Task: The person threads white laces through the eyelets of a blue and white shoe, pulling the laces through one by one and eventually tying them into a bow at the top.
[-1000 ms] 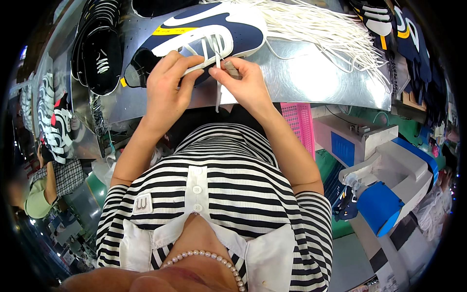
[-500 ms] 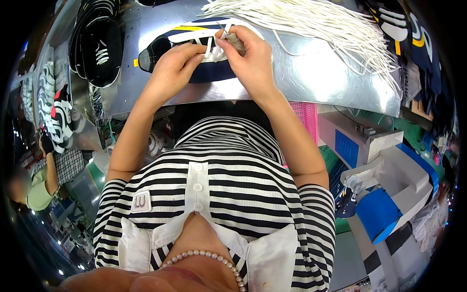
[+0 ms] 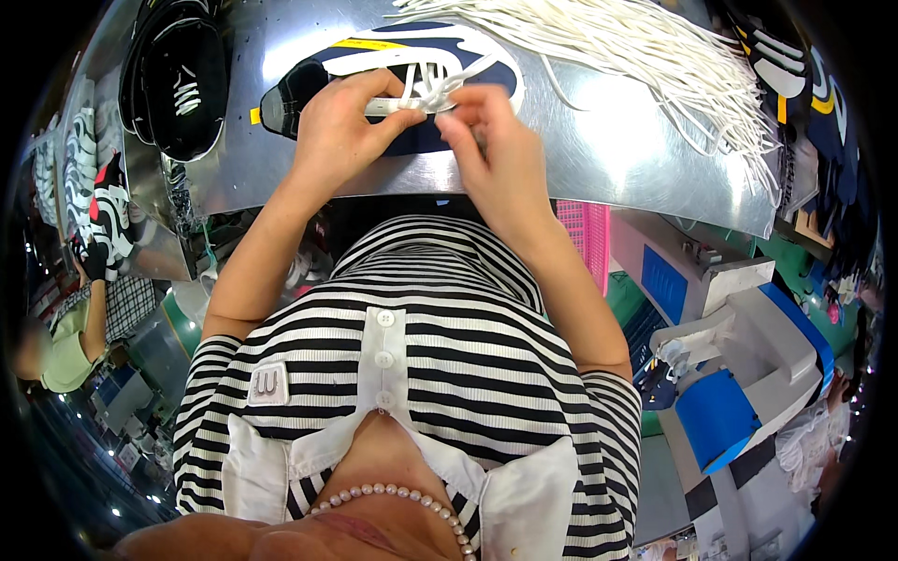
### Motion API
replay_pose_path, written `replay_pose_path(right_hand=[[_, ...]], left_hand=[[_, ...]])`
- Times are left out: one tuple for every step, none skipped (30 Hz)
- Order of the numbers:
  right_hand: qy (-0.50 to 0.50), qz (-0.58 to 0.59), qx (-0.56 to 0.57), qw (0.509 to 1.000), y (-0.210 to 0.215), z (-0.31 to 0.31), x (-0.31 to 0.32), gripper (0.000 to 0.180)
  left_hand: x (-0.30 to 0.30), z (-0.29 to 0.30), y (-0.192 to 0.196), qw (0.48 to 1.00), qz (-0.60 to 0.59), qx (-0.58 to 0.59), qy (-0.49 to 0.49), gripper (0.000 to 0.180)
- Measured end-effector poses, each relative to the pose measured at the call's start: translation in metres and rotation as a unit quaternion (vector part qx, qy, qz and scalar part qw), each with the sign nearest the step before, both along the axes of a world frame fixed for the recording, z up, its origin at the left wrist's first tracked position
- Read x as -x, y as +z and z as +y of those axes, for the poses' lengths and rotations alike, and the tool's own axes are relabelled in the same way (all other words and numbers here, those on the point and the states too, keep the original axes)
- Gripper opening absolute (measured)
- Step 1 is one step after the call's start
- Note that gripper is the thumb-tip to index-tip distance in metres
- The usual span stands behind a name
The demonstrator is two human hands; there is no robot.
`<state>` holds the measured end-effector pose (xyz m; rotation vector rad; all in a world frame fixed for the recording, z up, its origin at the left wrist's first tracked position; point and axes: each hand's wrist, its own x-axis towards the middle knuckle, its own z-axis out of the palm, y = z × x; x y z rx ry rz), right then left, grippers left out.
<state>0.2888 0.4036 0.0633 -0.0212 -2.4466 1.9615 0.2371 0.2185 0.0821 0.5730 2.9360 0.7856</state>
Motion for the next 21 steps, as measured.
replay_pose_path(right_hand=[[0.024,-0.04,-0.004,0.999,0.001,0.002,-0.004,0.026],[0.018,-0.044,-0.02,0.999,-0.001,0.0,-0.008,0.024],[0.021,-0.052,-0.025,0.998,-0.002,0.001,-0.009,0.023],[0.023,-0.057,-0.027,0.998,-0.003,0.0,-0.008,0.023],[0.026,-0.062,-0.03,0.997,-0.004,0.0,-0.008,0.022],[0.024,-0.058,-0.035,0.997,-0.006,0.0,-0.007,0.022],[0.022,-0.055,-0.04,0.997,-0.008,0.001,-0.006,0.021],[0.02,-0.053,-0.044,0.997,-0.009,0.001,-0.006,0.02],[0.016,-0.059,-0.033,0.998,-0.007,0.0,-0.005,0.02],[0.012,-0.066,-0.023,0.997,-0.006,-0.001,-0.005,0.019],[0.007,-0.074,-0.013,0.997,-0.004,-0.001,-0.005,0.019],[0.006,-0.076,-0.017,0.997,-0.003,-0.001,-0.006,0.019],[0.006,-0.078,-0.021,0.997,-0.002,0.0,-0.007,0.019],[0.005,-0.08,-0.025,0.996,-0.002,0.0,-0.008,0.019],[0.002,-0.078,-0.021,0.997,0.0,0.0,-0.009,0.02],[-0.002,-0.076,-0.019,0.997,0.003,0.0,-0.01,0.02],[-0.006,-0.074,-0.016,0.997,0.005,0.0,-0.012,0.02],[-0.003,-0.068,-0.012,0.998,0.002,-0.001,-0.012,0.02],[0.0,-0.059,-0.008,0.998,-0.002,-0.002,-0.009,0.02],[0.003,-0.051,-0.003,0.999,-0.005,-0.003,-0.007,0.02],[0.002,-0.06,-0.009,0.998,-0.004,-0.003,-0.007,0.021]], left_hand=[[0.002,0.0,-0.002,1.0,0.003,-0.004,0.001,0.03],[0.003,0.0,-0.004,1.0,0.005,-0.007,0.002,0.03],[0.002,0.0,-0.005,1.0,0.009,-0.008,0.001,0.029],[0.002,-0.001,-0.005,1.0,0.016,-0.007,-0.001,0.029],[0.001,-0.002,-0.005,1.0,0.023,-0.006,-0.002,0.029],[0.002,-0.001,-0.005,1.0,0.026,-0.014,-0.005,0.029],[0.002,0.0,-0.005,0.999,0.029,-0.022,-0.007,0.029],[0.002,0.001,-0.005,0.999,0.032,-0.03,-0.01,0.029],[0.001,0.0,-0.005,0.999,0.036,-0.032,-0.015,0.029],[0.0,0.0,-0.006,0.998,0.039,-0.035,-0.02,0.03],[-0.001,0.0,-0.006,0.998,0.043,-0.039,-0.026,0.03],[-0.002,0.0,-0.007,0.998,0.042,-0.041,-0.021,0.03],[-0.003,0.001,-0.008,0.998,0.042,-0.042,-0.016,0.03],[-0.004,0.001,-0.008,0.998,0.041,-0.044,-0.011,0.031],[-0.004,0.001,-0.008,0.998,0.047,-0.042,-0.01,0.031],[-0.004,0.001,-0.008,0.998,0.051,-0.041,-0.01,0.03],[-0.004,0.001,-0.008,0.998,0.055,-0.04,-0.009,0.03],[-0.005,0.001,-0.009,0.998,0.053,-0.039,-0.011,0.031],[-0.004,0.001,-0.009,0.998,0.054,-0.037,-0.013,0.031],[-0.004,0.001,-0.008,0.998,0.055,-0.035,-0.014,0.031],[-0.005,0.002,-0.009,0.997,0.057,-0.044,-0.021,0.03]])
